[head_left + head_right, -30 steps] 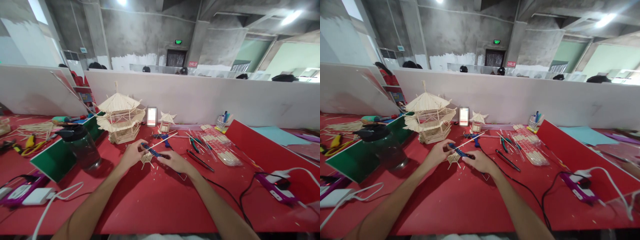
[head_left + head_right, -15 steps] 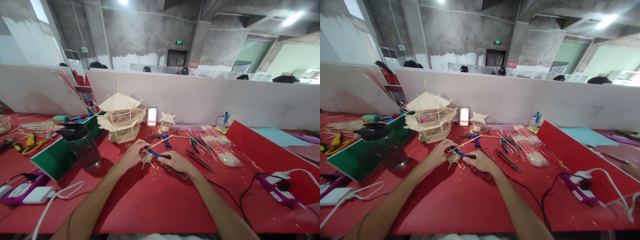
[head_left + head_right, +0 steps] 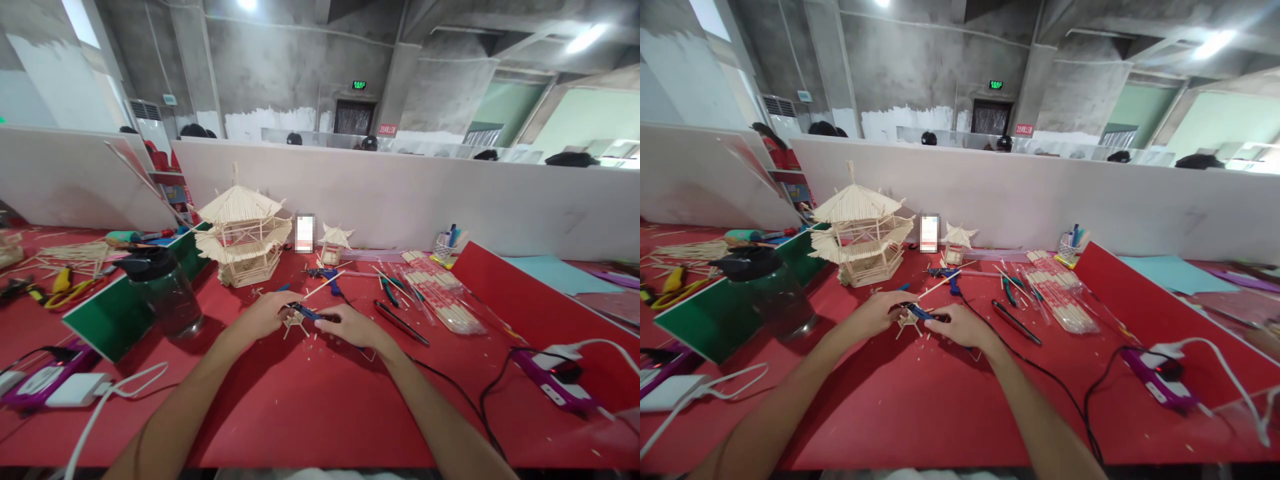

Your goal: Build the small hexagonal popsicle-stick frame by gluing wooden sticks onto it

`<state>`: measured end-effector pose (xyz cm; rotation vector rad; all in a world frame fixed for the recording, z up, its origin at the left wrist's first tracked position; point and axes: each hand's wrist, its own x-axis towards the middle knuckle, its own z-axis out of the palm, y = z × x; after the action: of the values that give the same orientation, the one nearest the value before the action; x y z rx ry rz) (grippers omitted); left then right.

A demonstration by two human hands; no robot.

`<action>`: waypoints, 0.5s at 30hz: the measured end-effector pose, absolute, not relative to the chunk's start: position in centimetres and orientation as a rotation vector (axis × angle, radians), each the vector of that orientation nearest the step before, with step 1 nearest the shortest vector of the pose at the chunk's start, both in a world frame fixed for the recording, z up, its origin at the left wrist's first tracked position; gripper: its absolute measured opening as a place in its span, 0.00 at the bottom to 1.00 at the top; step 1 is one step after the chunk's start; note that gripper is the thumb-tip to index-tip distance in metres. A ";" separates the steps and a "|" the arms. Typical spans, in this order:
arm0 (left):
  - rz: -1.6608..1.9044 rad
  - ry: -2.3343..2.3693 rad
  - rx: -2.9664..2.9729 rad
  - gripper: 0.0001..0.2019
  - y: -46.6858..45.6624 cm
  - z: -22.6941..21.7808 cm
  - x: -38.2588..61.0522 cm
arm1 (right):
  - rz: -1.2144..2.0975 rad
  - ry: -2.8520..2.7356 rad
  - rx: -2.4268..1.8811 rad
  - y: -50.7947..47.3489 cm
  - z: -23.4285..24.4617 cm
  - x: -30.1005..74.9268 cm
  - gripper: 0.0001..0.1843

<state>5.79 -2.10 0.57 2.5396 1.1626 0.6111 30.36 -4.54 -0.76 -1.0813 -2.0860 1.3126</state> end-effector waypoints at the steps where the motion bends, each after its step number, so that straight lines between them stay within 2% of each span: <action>1: 0.606 1.151 2.523 0.20 -2.1 0.6 5.8 | 1.349 -2.065 -1.068 -4.6 -0.7 30.4 0.22; 7: 0.585 1.069 2.473 0.22 -2.3 0.7 5.6 | 1.480 -2.001 -1.078 -4.4 -0.8 30.6 0.25; 15: 0.539 1.000 2.464 0.25 -2.3 0.4 5.4 | 1.484 -2.005 -1.087 -4.3 -0.9 30.7 0.23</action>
<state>5.43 -2.35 0.41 2.4641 1.0002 0.5395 30.70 -4.29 -0.88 -1.0867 -2.0054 1.4838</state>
